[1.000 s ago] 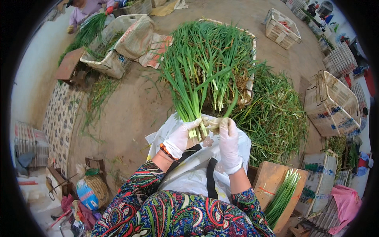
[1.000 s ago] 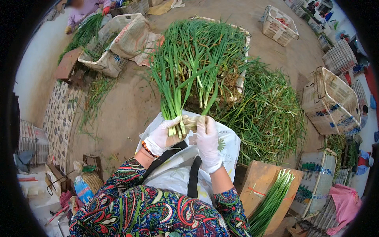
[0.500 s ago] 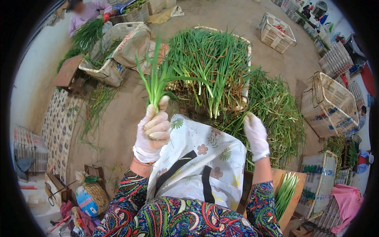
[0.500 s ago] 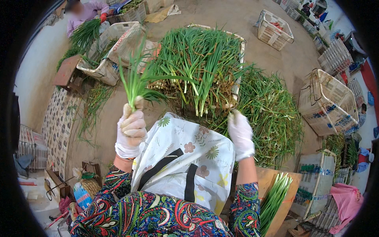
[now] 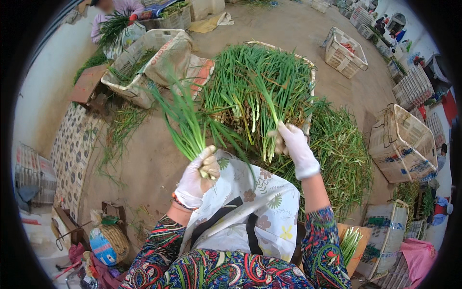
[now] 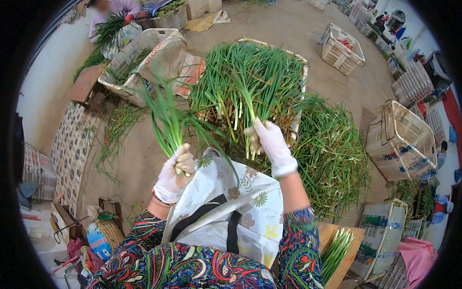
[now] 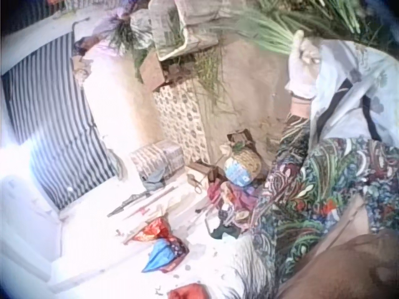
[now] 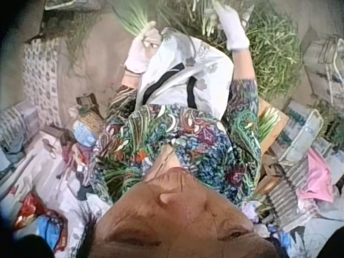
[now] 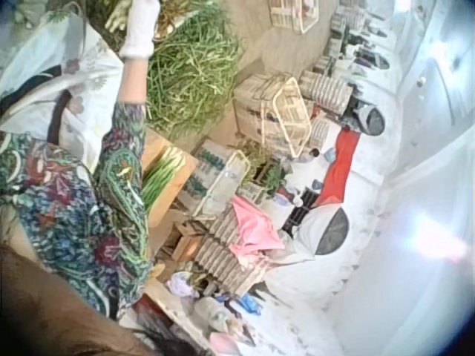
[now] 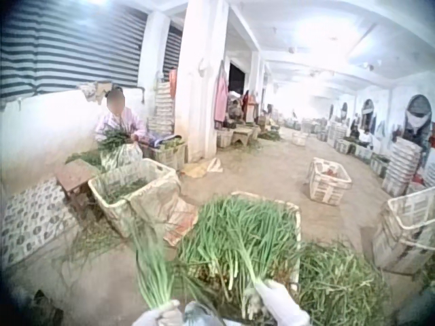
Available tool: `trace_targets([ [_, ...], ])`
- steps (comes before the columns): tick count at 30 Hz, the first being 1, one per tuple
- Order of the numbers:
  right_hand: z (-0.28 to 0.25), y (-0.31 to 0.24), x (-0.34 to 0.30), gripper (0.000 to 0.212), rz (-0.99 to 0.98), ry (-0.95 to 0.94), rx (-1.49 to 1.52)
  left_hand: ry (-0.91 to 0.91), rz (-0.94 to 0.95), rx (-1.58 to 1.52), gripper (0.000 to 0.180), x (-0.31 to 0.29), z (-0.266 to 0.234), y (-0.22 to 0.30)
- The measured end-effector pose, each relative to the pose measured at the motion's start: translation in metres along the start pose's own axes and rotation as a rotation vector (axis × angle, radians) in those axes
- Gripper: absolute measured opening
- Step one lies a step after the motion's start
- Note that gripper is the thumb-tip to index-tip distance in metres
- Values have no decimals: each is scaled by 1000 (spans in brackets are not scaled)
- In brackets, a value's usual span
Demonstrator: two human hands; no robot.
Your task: The person sorts leeks by hand, picking them from a large pile, removing dry or damaged outer leaves, and aligning them into a neat bunch on a wooden board.
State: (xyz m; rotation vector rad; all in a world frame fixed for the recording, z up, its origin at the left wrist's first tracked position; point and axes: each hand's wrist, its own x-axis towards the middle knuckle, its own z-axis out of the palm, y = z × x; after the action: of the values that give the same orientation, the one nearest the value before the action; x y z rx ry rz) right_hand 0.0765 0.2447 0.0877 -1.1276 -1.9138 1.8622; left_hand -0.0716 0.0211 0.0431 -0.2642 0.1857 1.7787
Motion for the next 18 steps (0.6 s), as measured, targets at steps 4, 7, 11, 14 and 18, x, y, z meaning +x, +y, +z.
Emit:
trace_targets([
  [4,19,30,-75,42,-11,-234,190,204,-49,24,20,13,-32,-13],
  [7,45,58,-118,42,36,-258,174,145,-74,305,20,16,-31,-38],
  [11,69,98,-139,35,178,-313,458,59,-66,506,15,21,-15,-61],
  [14,66,103,-142,35,101,-282,293,83,-43,602,9,23,-7,-72],
  [18,63,99,-122,33,-112,52,-122,111,29,732,8,26,-16,-78],
])
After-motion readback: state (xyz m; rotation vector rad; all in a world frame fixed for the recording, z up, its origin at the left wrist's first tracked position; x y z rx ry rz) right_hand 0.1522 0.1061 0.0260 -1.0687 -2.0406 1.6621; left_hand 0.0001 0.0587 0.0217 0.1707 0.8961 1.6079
